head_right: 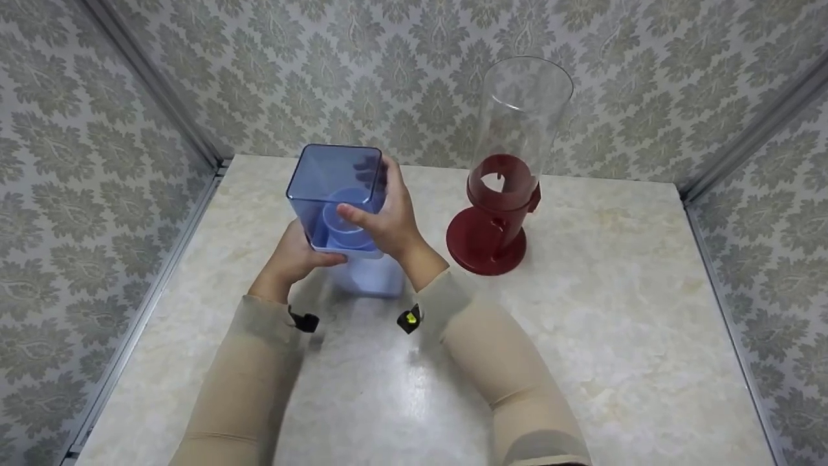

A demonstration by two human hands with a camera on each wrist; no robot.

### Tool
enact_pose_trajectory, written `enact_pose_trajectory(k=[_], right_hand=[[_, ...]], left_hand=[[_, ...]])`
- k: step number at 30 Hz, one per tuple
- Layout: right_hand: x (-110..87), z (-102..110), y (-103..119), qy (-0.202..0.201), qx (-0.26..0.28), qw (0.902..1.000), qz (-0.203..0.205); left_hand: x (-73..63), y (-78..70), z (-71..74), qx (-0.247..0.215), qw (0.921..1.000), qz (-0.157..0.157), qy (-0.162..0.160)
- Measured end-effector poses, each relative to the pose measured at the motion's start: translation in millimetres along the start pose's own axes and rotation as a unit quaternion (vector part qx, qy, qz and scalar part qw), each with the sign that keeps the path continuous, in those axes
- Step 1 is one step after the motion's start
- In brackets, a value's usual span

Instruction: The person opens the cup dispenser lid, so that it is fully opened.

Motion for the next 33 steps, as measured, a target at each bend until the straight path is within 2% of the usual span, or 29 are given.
enact_pose_trajectory(k=[4,14,24,33], right_hand=[[0.3,-1.0,0.8,-0.001,0.003,1.0000,0.008],[-2.8,2.9,2.4,-0.015,-0.030,0.9987,0.039],[-1.1,0.3,2.3,-0.005,-0.034,0.9991,0.027],[-1.8,0.6,6.0,-0.001,-0.021,0.9991,0.038]], left_hand=[[-1.2,0.5,0.3,-0.016,0.9998,-0.004,0.008],[-2.0,2.3,0.3,-0.015,0.9999,0.006,0.003],[-1.1,3.6,3.3,-0.022,0.9996,-0.004,0.014],[0.2,2.9,2.6,-0.019,0.9997,0.007,0.012]])
Point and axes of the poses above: each hand's wrist, its own x-axis towards the middle knuckle, its own z-axis out of the back of the hand, y = z × x, the point moved 6 cm from there along x, towards the middle knuckle, and after that the axes turned 10 degrees about -x, right-handed, at the moved point
